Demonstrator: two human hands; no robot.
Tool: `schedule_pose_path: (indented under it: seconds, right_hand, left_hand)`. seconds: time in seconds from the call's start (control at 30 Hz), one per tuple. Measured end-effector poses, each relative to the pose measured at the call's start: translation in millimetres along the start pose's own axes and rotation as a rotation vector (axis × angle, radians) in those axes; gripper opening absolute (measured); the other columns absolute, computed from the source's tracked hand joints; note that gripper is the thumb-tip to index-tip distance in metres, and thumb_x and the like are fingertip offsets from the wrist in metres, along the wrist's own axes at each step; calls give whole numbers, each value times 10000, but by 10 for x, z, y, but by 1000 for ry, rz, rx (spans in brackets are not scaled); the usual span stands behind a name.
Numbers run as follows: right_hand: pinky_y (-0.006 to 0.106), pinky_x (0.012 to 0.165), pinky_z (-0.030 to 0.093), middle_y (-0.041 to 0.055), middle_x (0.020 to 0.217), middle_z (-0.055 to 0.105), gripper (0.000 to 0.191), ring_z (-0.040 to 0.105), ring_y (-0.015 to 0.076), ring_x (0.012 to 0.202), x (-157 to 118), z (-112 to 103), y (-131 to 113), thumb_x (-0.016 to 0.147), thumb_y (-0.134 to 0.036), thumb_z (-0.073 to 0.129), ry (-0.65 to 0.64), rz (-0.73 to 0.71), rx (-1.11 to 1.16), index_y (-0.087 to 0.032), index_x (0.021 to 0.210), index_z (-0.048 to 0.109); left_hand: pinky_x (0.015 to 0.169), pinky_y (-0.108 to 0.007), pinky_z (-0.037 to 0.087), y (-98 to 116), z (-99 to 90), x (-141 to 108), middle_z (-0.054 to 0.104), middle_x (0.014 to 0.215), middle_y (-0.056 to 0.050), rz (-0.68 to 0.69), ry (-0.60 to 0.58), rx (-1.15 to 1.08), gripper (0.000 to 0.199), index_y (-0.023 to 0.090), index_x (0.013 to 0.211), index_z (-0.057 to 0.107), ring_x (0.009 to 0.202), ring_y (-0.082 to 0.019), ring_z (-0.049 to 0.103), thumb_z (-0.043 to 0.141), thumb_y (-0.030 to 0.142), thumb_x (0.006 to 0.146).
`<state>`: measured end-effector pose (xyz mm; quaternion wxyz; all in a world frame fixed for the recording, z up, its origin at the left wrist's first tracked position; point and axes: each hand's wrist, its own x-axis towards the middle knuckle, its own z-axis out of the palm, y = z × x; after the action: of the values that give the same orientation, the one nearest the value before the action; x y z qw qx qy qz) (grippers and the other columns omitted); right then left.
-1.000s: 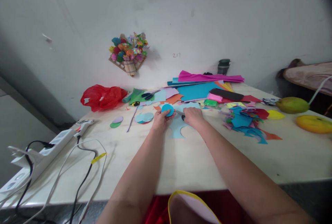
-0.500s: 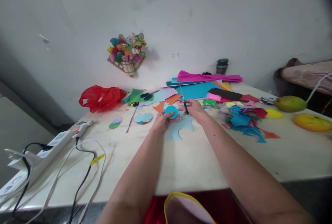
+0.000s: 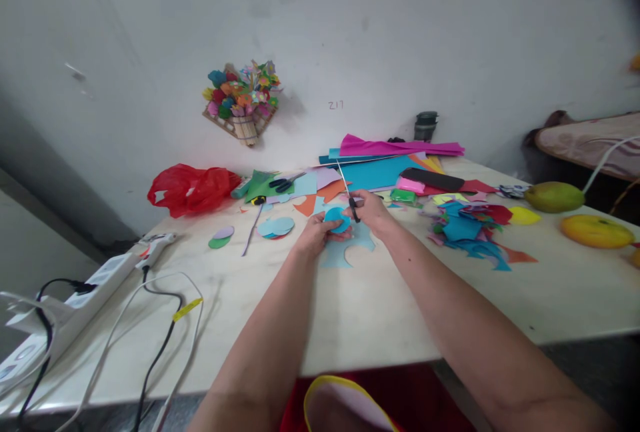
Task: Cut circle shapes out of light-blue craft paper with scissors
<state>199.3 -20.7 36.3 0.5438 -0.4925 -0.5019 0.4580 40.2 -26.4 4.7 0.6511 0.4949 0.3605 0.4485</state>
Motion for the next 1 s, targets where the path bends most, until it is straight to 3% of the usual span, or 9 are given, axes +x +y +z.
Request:
schedule_pose_path:
  seconds: [0.13, 0.47, 0.73, 1.0]
  right_hand:
    - [266, 601, 484, -66, 600, 623, 453, 600, 147, 600, -1, 11, 10, 506, -72, 742, 12, -41, 13, -184, 927, 617]
    - [285, 580, 471, -57, 603, 595, 446, 578, 158, 592, 33, 12, 64, 498, -269, 812, 17, -96, -2, -195, 894, 620]
    - [285, 596, 484, -47, 648, 633, 451, 588, 148, 604, 49, 46, 87, 497, -226, 813, 30, -96, 6, -180, 908, 634]
    - [288, 604, 501, -34, 656, 651, 445, 614, 163, 618, 69, 58, 110, 494, -190, 801, 32, -68, 34, -179, 911, 647]
  left_hand:
    - [624, -314, 601, -21, -5, 2, 752, 746, -123, 14, -20, -5, 416, 119, 897, 700, 728, -275, 759, 935, 295, 603]
    - [700, -358, 619, -45, -12, 11, 754, 749, -120, 42, -23, -7, 391, 131, 879, 702, 750, -282, 762, 915, 325, 614]
    - [659, -364, 595, -52, -9, 20, 742, 729, -135, 59, 29, -24, 434, 112, 902, 705, 730, -297, 752, 892, 373, 611]
    - [675, -345, 582, -77, -45, 49, 729, 706, -104, 157, 98, 8, 457, 120, 774, 725, 695, -251, 724, 916, 487, 579]
